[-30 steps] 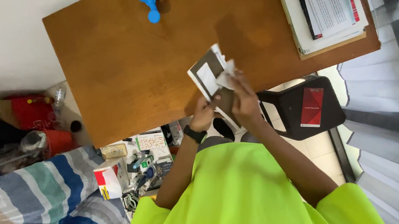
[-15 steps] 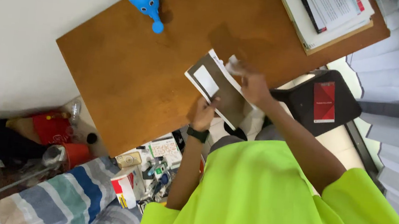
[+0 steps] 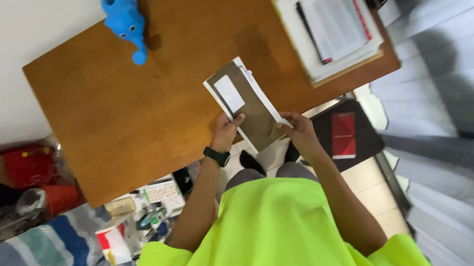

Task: The person wipes the covers of several notebooks and papers with a white cloth, then stacks them on a desk. The items include plaid-covered notebooks and white papers. The person handles each item one at a time, wiping both sides before placing it on the stack.

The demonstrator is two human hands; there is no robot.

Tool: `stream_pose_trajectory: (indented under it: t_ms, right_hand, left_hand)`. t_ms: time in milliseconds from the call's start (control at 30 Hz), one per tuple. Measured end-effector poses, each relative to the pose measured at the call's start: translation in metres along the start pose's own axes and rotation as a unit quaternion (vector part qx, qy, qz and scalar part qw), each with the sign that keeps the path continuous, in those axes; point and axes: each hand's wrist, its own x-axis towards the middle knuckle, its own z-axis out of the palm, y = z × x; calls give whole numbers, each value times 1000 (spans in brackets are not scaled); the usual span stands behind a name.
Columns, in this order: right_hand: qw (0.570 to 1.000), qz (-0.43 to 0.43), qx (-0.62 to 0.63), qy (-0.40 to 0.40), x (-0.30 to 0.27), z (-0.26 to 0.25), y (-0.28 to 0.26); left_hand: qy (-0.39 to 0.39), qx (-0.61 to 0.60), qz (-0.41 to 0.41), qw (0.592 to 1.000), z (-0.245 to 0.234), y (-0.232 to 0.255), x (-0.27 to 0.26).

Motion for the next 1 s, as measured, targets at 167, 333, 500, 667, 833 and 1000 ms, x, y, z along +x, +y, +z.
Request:
stream_pose_trajectory:
  t_ms: [167, 333, 500, 667, 833, 1000]
  right_hand:
    - [988, -18, -86, 128, 39, -92, -13]
    - [975, -115, -68, 179, 95, -159, -70]
    - [968, -140, -102, 182, 145, -187, -90]
    - [935, -62, -245, 250, 192, -210, -23]
    - [877, -95, -367, 296, 180, -183, -53]
    - [734, -206, -572, 301, 157, -166, -68]
  left_hand:
    - [-25, 66, -50, 996, 68, -88, 87]
    - [-12, -80, -68, 994, 180, 1, 114]
    - [27, -143, -51, 988, 229, -32, 177]
    - [57, 54, -27, 997, 235, -83, 205]
    - [38, 166, -7, 985, 245, -59, 160]
    - [-17, 219, 38, 975, 237, -44, 126]
